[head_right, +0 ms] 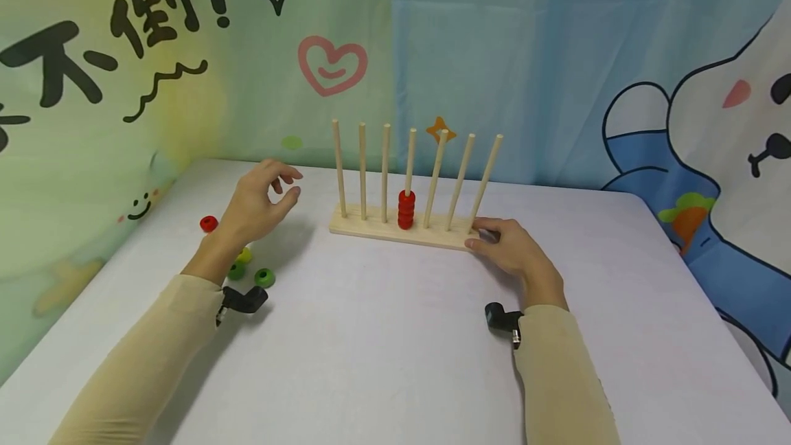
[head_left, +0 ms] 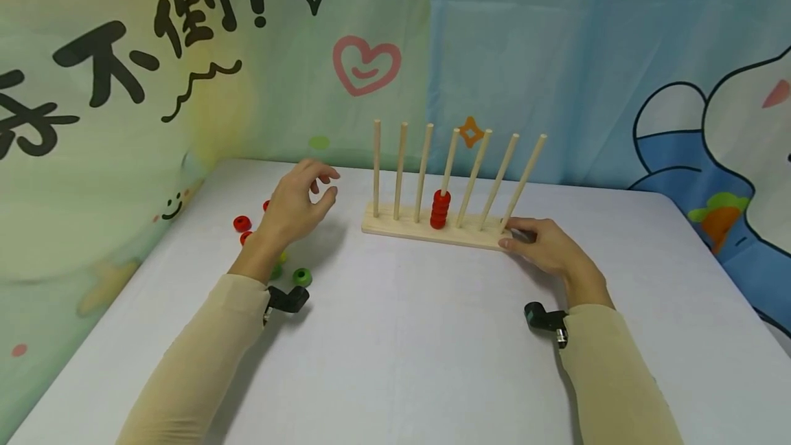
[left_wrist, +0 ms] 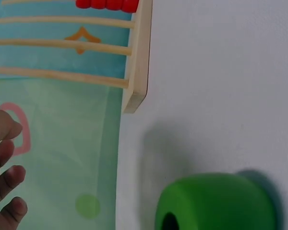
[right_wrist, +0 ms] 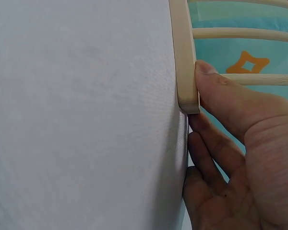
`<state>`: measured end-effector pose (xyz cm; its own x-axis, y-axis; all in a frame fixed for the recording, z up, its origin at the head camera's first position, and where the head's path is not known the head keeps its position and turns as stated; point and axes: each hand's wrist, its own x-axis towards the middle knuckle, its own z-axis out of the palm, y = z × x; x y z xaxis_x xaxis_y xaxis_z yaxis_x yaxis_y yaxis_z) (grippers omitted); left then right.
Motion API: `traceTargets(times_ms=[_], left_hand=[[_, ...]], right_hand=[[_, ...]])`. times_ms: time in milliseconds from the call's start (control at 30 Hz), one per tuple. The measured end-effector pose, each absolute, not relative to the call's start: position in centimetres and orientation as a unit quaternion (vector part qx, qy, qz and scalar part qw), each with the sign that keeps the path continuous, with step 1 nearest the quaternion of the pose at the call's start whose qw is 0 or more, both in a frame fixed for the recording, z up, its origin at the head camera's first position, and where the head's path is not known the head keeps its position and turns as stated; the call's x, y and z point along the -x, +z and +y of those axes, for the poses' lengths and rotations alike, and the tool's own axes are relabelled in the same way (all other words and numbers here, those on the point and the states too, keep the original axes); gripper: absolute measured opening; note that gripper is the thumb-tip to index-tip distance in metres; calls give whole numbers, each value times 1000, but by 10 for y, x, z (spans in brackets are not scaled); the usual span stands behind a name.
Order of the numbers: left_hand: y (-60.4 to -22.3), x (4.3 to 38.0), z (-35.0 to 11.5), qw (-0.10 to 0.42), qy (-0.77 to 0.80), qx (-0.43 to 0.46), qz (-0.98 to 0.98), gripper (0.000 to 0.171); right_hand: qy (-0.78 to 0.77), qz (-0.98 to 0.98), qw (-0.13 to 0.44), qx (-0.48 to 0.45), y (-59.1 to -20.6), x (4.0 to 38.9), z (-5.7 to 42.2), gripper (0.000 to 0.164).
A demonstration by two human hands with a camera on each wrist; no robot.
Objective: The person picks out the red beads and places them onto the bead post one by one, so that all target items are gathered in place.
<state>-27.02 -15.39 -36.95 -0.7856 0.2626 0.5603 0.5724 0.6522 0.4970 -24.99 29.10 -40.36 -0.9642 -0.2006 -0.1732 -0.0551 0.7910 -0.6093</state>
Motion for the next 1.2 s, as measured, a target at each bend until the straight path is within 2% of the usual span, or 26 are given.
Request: traceTargets(times_ms=[367, 667, 1200], left_hand=[[-371, 272, -163, 207, -329, 182, -903, 21], [-372, 274, -169, 199, -323, 179, -908, 22], [-371, 276, -181, 183, -293, 167, -924, 29]], right_hand=[[-316, 940, 101, 76, -406, 250, 291, 65], [-316, 940, 119, 57, -406, 251, 292, 68], [-315, 940, 110, 66, -405, 249, 290, 67]])
